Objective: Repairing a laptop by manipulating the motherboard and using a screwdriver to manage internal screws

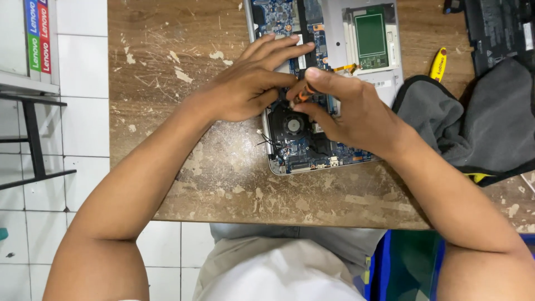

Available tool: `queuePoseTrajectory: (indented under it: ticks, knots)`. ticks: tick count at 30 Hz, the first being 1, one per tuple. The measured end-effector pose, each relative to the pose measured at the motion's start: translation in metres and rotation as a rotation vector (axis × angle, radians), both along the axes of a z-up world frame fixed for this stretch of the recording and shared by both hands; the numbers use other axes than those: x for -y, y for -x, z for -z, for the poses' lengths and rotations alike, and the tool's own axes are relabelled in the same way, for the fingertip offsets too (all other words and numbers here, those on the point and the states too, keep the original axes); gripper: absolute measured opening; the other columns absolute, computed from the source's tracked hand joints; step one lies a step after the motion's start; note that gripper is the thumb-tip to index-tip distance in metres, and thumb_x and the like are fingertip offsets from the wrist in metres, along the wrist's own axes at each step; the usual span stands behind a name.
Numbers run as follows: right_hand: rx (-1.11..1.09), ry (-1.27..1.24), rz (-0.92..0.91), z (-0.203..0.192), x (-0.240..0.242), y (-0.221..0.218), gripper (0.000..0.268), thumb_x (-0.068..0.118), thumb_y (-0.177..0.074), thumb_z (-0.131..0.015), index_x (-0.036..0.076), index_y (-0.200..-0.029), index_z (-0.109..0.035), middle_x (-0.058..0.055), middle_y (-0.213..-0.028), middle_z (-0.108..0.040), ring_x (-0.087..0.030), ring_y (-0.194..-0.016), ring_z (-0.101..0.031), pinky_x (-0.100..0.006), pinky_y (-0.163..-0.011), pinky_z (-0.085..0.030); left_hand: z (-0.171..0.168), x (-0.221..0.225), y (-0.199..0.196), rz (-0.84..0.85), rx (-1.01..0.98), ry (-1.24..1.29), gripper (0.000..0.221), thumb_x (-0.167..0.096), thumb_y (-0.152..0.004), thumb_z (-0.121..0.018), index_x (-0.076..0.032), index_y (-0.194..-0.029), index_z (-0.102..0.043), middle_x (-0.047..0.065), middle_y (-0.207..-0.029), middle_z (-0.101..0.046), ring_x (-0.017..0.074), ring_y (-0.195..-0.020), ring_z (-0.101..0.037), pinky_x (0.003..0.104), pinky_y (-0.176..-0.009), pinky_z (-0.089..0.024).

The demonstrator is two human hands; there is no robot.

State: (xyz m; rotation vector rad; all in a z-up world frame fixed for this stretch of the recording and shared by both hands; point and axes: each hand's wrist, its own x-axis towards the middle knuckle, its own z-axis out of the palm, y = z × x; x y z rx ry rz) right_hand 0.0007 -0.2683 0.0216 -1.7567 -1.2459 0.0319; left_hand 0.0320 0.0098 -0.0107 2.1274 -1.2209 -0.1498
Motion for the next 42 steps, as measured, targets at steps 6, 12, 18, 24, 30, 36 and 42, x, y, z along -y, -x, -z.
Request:
queuePoseTrajectory:
  ticks: [6, 12, 18, 24, 30, 36, 42]
  knots:
    - [0.245, 0.058, 0.243, 0.020, -0.002, 0.006, 0.080, 0.006, -0.102, -0.099, 0.000, -0.154, -0.039, -0.023, -0.114, -0.070, -0.040, -0.109, -0.072, -0.051, -0.106, -0.062, 0.003, 0.001, 0.003, 0.004, -0.014, 0.039, 0.046, 0.006, -0.090, -0.060, -0.015, -0.127, -0.075, 0.010, -0.180, -0.028, 0.0401, -0.168, -0.019, 0.071, -0.136, -0.010]
    - [0.020, -0.031, 0.002, 0.004, 0.000, -0.001, 0.093, -0.014, -0.116, -0.076, 0.028, -0.179, -0.022, -0.022, -0.131, -0.072, -0.033, -0.120, -0.076, -0.043, -0.111, -0.064, 0.000, 0.000, 0.002, -0.001, 0.011, 0.031, 0.041, 0.008, -0.091, -0.058, -0.012, -0.124, -0.073, 0.011, -0.179, -0.029, 0.0408, -0.168, -0.021, 0.070, -0.136, -0.013]
    - [0.265, 0.073, 0.213, 0.025, 0.003, 0.010, 0.103, 0.002, -0.112, -0.096, 0.022, -0.177, -0.019, -0.009, -0.100, -0.054, -0.028, -0.089, -0.049, -0.043, -0.079, -0.049, -0.001, 0.001, 0.004, -0.002, -0.011, 0.001, 0.048, 0.003, -0.091, -0.062, -0.015, -0.134, -0.074, 0.009, -0.180, -0.027, 0.0391, -0.168, -0.018, 0.071, -0.135, -0.010]
    - [-0.026, -0.037, 0.003, 0.004, -0.003, 0.001, 0.094, -0.012, -0.116, -0.075, 0.034, -0.178, -0.024, -0.018, -0.135, -0.075, -0.029, -0.126, -0.079, -0.040, -0.114, -0.064, -0.001, -0.001, 0.004, -0.001, 0.014, 0.007, 0.039, 0.004, -0.093, -0.060, -0.013, -0.125, -0.073, 0.011, -0.179, -0.029, 0.0402, -0.168, -0.020, 0.070, -0.135, -0.012]
    - [0.067, 0.081, 0.304, -0.001, -0.016, 0.015, 0.048, 0.002, -0.098, -0.096, -0.003, -0.110, -0.050, -0.011, -0.089, -0.054, -0.023, -0.080, -0.052, -0.038, -0.072, -0.048, -0.005, 0.004, 0.005, -0.015, -0.009, -0.053, 0.040, 0.002, -0.095, -0.062, -0.020, -0.126, -0.073, 0.009, -0.180, -0.025, 0.0372, -0.169, -0.014, 0.067, -0.137, -0.005]
    - [0.121, 0.017, 0.055, -0.003, -0.006, 0.005, 0.098, -0.004, -0.113, -0.086, 0.029, -0.178, -0.020, -0.020, -0.131, -0.073, -0.034, -0.121, -0.075, -0.046, -0.114, -0.059, 0.001, -0.002, 0.003, 0.012, 0.016, 0.027, 0.035, 0.006, -0.094, -0.061, -0.013, -0.122, -0.072, 0.011, -0.180, -0.027, 0.0406, -0.169, -0.018, 0.070, -0.137, -0.011]
    - [-0.015, -0.044, 0.037, 0.003, -0.003, -0.001, 0.104, -0.017, -0.110, -0.080, 0.031, -0.180, -0.019, -0.025, -0.127, -0.074, -0.031, -0.114, -0.078, -0.043, -0.110, -0.070, -0.006, 0.001, 0.002, -0.018, -0.008, -0.038, 0.029, -0.006, -0.102, -0.066, -0.017, -0.128, -0.074, 0.008, -0.180, -0.026, 0.0381, -0.168, -0.016, 0.066, -0.136, -0.008]
